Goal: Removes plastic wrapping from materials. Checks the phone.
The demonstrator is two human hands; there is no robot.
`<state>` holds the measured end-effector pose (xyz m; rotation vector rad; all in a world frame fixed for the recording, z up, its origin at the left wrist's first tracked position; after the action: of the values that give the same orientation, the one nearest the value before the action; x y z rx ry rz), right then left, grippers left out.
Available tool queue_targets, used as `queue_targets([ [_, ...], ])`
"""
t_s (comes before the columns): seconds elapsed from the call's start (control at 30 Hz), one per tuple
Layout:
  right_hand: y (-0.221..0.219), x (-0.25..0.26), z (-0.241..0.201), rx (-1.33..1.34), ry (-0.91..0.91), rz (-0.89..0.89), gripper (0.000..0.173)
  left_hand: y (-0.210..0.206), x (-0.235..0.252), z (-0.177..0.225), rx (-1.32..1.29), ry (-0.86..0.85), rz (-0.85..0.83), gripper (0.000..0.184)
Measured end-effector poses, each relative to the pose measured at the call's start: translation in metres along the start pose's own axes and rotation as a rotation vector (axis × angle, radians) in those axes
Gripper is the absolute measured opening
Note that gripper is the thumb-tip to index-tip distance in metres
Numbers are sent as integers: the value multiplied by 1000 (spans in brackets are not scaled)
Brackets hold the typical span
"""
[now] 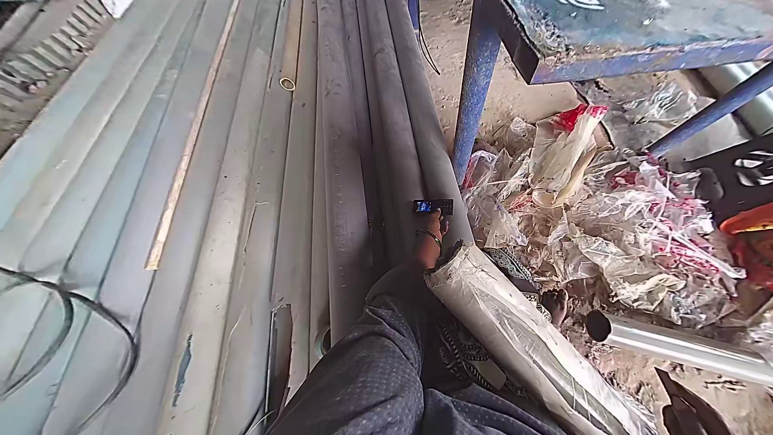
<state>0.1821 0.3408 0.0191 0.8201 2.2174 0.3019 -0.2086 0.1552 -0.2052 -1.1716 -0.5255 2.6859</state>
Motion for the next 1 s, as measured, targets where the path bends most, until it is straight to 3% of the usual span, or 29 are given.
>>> queue_targets([
  [0.13,5,19,19,-27,62,-104,34,4,-6,0,157,38,28,44],
  [0.27,-3,-5,-14,-29,-62,108,28,3,-16,2,161,32,18,45],
  [0.43,11,21,23,-42,134,-158,37,10,-34,10,244,-47,-21,43],
  [0.67,57,19,76,-62,362,89,40,36,-97,37,474,-253,-83,43],
  [0.73,55,19,72,-144,412,99,41,41,-123,56,465,-426,-85,38],
  [0.83,44,11,52,-234,506,105,40,24,-191,91,595,-899,-171,34],
  [0.93,31,-2,24,-266,593,120,40,-2,-269,98,838,-1369,-310,36],
  [1.0,19,-9,3,-270,636,110,40,-11,-296,88,857,-1464,-363,32],
])
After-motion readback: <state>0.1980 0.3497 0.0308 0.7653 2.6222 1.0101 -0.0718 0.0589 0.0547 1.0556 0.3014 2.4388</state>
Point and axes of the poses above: each hand's wrist, its own x-axis towards the middle knuckle, its own y-axis out of the back of the hand, z = x × y, the point moved 10 cm from there along x, towards the middle knuckle, and after that the axes turned 10 degrees about -z, right-handed, at the moved point
